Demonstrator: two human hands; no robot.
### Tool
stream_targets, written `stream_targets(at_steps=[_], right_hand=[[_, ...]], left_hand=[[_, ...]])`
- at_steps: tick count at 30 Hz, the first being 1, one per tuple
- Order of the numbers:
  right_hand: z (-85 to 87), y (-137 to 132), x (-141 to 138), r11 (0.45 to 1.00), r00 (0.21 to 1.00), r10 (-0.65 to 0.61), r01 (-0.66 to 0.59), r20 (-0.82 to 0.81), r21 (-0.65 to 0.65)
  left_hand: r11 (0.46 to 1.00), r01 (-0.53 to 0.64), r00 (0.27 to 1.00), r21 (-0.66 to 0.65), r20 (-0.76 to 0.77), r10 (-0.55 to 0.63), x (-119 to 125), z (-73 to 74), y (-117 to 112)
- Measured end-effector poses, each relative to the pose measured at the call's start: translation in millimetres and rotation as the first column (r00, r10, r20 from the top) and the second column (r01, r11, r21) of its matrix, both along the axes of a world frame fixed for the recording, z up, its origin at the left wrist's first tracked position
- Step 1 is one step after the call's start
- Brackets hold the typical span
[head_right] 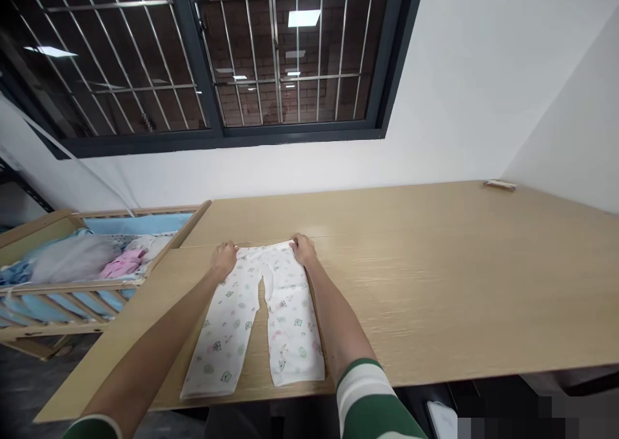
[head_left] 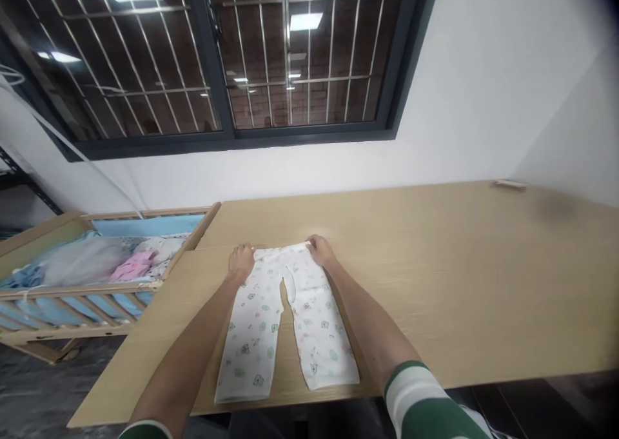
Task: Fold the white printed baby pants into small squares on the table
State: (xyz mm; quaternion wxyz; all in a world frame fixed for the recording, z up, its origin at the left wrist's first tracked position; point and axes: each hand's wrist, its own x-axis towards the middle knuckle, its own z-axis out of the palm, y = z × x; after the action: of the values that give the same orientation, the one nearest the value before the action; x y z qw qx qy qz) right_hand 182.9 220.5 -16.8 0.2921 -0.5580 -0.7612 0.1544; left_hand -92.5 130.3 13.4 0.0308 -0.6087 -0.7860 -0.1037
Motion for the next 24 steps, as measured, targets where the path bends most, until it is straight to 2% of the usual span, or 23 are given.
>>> stream_targets(at_steps=[3, 6, 9, 11, 15, 17, 18, 20, 24], right_hand=[[-1.3, 2, 1, 1.0, 0.999, 0.003, -0.004, -0.053, -0.012], [0.4, 3, 2, 0.999, 0.994, 0.011, -0.014, -0.109, -0.031], [1.6, 5, 3, 0.998, 0.987, 0.019, -0.029, -0.162, -0.061], [1.3, 7, 3, 0.995, 0.981, 0.02, -0.037, -0.192, -0.088], [0.5, 12, 5, 0.989, 0.97, 0.019, -0.054, -0.242, -0.138], [0.8, 14, 6, 0.986, 0.964, 0.019, -0.062, -0.265, -0.154], [1.2, 15, 6, 0.985, 0.961, 0.018, -0.065, -0.277, -0.162], [2.1, 17, 7, 0.982, 0.954, 0.014, -0.069, -0.298, -0.175], [3.6, 19, 8, 0.978, 0.945, -0.011, -0.057, -0.327, -0.199]], left_hand=[[1.0, -0.005, 1.0, 0.0, 0.027, 0.005, 10, 17.0, -9], [0.999, 0.043, 0.998, 0.019, 0.045, -0.044, 33, 39.9, -24], [0.978, 0.208, 0.976, 0.003, 0.069, -0.207, 74, 59.6, -53], [0.933, 0.357, 0.93, -0.047, 0.107, -0.351, 110, 66.8, -83], [0.794, 0.584, 0.81, -0.168, 0.194, -0.554, 174, 66.4, -161], [0.692, 0.676, 0.736, -0.251, 0.195, -0.648, 195, 60.7, -194], [0.663, 0.697, 0.716, -0.275, 0.202, -0.668, 201, 57.1, -205], [0.637, 0.706, 0.705, -0.308, 0.229, -0.671, 209, 49.8, -219], [0.656, 0.678, 0.735, -0.332, 0.28, -0.618, 207, 40.7, -221]])
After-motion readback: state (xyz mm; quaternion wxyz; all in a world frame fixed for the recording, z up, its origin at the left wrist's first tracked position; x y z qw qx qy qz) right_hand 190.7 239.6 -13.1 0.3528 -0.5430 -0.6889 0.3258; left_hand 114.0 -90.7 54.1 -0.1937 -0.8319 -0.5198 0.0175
